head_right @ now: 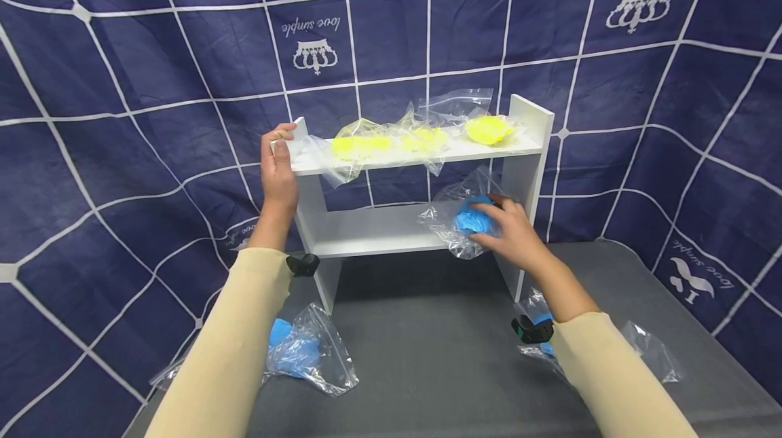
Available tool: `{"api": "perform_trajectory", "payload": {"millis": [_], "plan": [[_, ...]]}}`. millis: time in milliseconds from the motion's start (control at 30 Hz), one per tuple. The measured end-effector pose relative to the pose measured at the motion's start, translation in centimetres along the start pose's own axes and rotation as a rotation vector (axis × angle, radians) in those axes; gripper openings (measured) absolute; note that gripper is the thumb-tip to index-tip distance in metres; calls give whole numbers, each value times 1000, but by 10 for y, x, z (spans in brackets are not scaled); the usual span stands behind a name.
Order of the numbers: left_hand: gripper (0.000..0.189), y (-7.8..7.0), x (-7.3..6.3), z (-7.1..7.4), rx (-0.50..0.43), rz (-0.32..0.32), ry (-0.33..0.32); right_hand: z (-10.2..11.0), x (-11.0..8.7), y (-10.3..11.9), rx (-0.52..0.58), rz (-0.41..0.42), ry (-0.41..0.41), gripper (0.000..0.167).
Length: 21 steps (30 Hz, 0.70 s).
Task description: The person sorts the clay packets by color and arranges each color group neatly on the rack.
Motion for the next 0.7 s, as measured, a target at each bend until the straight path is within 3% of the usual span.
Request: {"api": "perform_trajectory", "payload": {"millis": [367, 600, 700], "plan": [[22, -3, -2, -1, -17, 4, 5, -13, 0, -6, 3, -72, 53, 48], [22, -34, -2, -3, -14, 18, 7, -14, -1, -6, 0, -104, 25, 53], [21, -37, -2, -2, -8, 23, 5, -14, -1, -5, -6, -116, 7, 55]]}}
Point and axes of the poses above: each hand's wrist, its own x-axis towards the middle knuckle, its own z-axis out of the back of the hand, y = z × x, the point moved 4 cm from there along x, towards the middle knuckle, and after that the axes turned 4 degrees about -z, right-handed, at the moved point
